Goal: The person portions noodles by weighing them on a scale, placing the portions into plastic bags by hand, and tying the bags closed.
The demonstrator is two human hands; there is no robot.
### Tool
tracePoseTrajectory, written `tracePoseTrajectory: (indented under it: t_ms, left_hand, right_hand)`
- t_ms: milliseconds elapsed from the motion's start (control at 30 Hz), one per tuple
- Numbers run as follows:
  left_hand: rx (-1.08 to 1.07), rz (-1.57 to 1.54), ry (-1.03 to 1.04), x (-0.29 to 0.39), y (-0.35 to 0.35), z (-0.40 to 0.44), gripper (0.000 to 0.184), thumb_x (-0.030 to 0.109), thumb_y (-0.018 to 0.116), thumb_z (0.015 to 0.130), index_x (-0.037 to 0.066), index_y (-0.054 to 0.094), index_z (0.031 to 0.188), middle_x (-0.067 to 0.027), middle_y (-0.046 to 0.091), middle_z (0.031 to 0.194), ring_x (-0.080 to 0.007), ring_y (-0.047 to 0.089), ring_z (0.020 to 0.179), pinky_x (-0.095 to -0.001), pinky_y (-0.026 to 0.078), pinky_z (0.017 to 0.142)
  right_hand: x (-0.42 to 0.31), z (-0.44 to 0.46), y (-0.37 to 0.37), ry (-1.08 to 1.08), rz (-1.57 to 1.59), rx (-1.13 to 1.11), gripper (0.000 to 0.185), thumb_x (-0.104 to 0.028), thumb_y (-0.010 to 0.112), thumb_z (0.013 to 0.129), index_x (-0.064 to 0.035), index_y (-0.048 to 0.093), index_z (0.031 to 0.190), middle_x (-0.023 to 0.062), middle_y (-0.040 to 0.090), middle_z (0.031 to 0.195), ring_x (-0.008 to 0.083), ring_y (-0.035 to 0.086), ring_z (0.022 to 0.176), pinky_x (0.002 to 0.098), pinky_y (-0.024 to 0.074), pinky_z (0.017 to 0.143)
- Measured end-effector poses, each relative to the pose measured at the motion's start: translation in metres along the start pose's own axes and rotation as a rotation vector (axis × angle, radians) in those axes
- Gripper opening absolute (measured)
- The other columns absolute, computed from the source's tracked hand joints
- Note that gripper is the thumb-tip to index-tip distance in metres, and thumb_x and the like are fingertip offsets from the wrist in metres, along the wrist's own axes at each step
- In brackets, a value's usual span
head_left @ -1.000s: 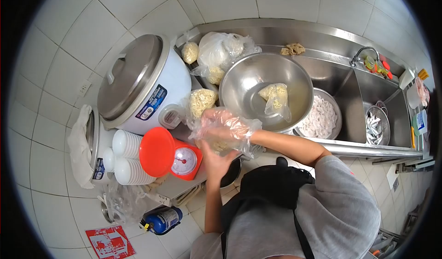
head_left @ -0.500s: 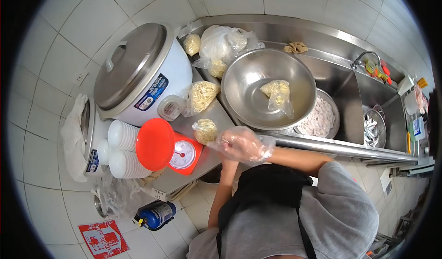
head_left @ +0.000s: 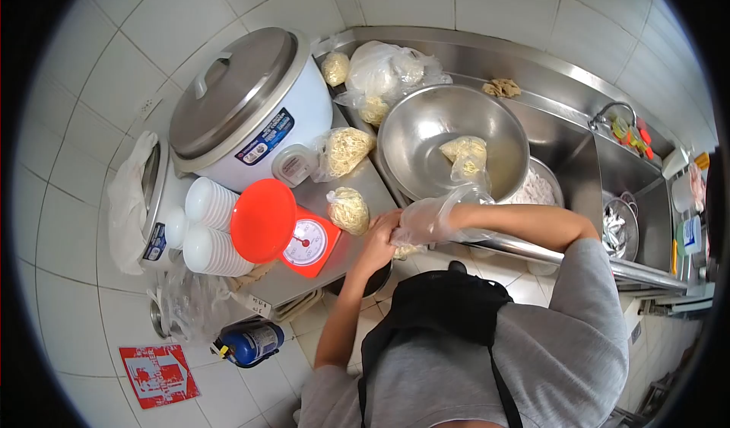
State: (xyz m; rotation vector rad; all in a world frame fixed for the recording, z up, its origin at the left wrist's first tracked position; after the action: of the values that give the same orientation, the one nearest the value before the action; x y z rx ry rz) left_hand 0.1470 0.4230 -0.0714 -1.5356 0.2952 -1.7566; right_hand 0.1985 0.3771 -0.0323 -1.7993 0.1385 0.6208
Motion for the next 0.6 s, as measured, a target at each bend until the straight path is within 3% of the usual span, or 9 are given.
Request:
tracePoseTrajectory:
  t_ms: [67, 167, 200, 300, 333, 433, 467, 567, 600]
  left_hand:
    - [-0.062, -0.276, -0.014, -0.004, -0.007, -0.004, 0.023, 0.006, 0.062, 0.073, 0.0, 0.058, 0.095, -0.012, 0.056, 0.105, -0.029, 0.048, 0.109, -0.0344, 0.035, 0.092]
    - [-0.131, -0.11, 0.071, 0.043, -0.047, 0.006, 0.015, 0.01, 0.064, 0.073, 0.0, 0.061, 0.084, -0.0111, 0.055, 0.096, -0.0284, 0.049, 0.103, -0.0342, 0.037, 0.088]
    - [-0.112, 0.067, 0.132, 0.064, -0.061, 0.014, 0.013, 0.013, 0.066, 0.072, 0.001, 0.062, 0.076, -0.0084, 0.053, 0.087, -0.0252, 0.049, 0.095, -0.0365, 0.038, 0.083]
    - [-0.047, 0.471, 0.156, 0.101, -0.081, 0.032, 0.011, 0.013, 0.066, 0.072, 0.003, 0.062, 0.075, -0.0056, 0.052, 0.084, -0.0227, 0.049, 0.089, -0.0381, 0.038, 0.077]
    - [0.018, 0.527, 0.172, 0.113, -0.088, 0.035, 0.007, 0.008, 0.066, 0.069, 0.006, 0.064, 0.076, -0.0038, 0.053, 0.084, -0.0218, 0.051, 0.085, -0.0374, 0.039, 0.073]
    - [0.342, 0.405, 0.27, 0.152, -0.115, 0.022, 0.02, 0.001, 0.067, 0.063, 0.01, 0.067, 0.081, -0.0039, 0.054, 0.085, -0.0221, 0.053, 0.078, -0.0345, 0.042, 0.067]
    - [0.492, 0.273, 0.328, 0.161, -0.123, 0.007, 0.03, -0.004, 0.067, 0.057, 0.01, 0.068, 0.083, -0.0043, 0.057, 0.084, -0.0219, 0.055, 0.074, -0.0314, 0.044, 0.063]
    - [0.384, -0.168, 0.469, 0.166, -0.128, -0.019, 0.026, -0.006, 0.068, 0.054, 0.006, 0.067, 0.076, -0.0053, 0.06, 0.081, -0.0203, 0.058, 0.075, -0.0301, 0.046, 0.068]
    - [0.286, -0.164, 0.357, 0.154, -0.123, -0.018, 0.026, -0.006, 0.068, 0.055, 0.006, 0.067, 0.077, -0.0054, 0.06, 0.081, -0.0203, 0.058, 0.076, -0.0301, 0.046, 0.069]
  right_hand:
    - [0.027, -0.002, 0.015, -0.222, 0.39, 0.094, 0.028, -0.031, 0.057, 0.082, -0.0034, 0.058, 0.076, 0.0063, 0.047, 0.059, 0.0172, 0.041, 0.056, 0.0342, 0.0383, 0.051]
    - [0.022, -0.043, -0.011, 0.422, 0.935, 0.072, 0.044, -0.046, 0.054, 0.084, -0.0026, 0.059, 0.079, 0.0071, 0.053, 0.067, 0.017, 0.049, 0.059, 0.0327, 0.0404, 0.052]
    - [0.023, -0.047, -0.015, 0.442, 1.047, 0.162, 0.052, -0.055, 0.053, 0.081, -0.0035, 0.057, 0.078, 0.0022, 0.048, 0.067, 0.0129, 0.045, 0.06, 0.029, 0.0389, 0.052]
    - [0.024, -0.057, -0.026, 0.526, 1.257, 0.429, 0.039, -0.044, 0.051, 0.085, -0.0059, 0.055, 0.077, -0.0002, 0.044, 0.065, 0.0117, 0.042, 0.06, 0.0288, 0.0359, 0.053]
    - [0.016, -0.059, -0.035, 0.356, 1.24, 0.587, 0.038, -0.041, 0.051, 0.086, -0.0044, 0.056, 0.08, 0.0009, 0.047, 0.068, 0.0119, 0.045, 0.064, 0.028, 0.0384, 0.058]
    - [-0.039, -0.063, -0.031, -0.042, 1.365, 0.512, 0.031, -0.032, 0.05, 0.088, -0.0022, 0.059, 0.091, 0.0033, 0.058, 0.082, 0.0121, 0.053, 0.076, 0.0275, 0.0431, 0.07]
    - [-0.063, -0.058, -0.019, -0.167, 1.573, 0.275, 0.025, -0.025, 0.053, 0.088, -0.0034, 0.059, 0.098, 0.0041, 0.06, 0.088, 0.0122, 0.054, 0.081, 0.0273, 0.0442, 0.073]
    - [-0.062, -0.019, -0.008, -0.369, 1.637, 0.115, 0.027, -0.021, 0.061, 0.084, -0.0037, 0.059, 0.105, 0.0032, 0.062, 0.092, 0.0116, 0.056, 0.081, 0.0273, 0.0453, 0.073]
    - [-0.053, -0.005, -0.01, -0.436, 1.706, 0.103, 0.029, -0.021, 0.062, 0.083, -0.0038, 0.059, 0.106, 0.003, 0.063, 0.092, 0.0118, 0.056, 0.079, 0.0276, 0.0457, 0.072]
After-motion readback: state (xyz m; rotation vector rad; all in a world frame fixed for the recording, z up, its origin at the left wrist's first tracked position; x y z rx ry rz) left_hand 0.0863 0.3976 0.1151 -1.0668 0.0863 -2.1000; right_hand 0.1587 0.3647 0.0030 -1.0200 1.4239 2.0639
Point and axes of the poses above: each hand's wrist, its own z-axis towards the middle knuckle, its own y-axis out of the palm, x = y × z, the point moved 8 cm from there along z, towards the middle knuckle
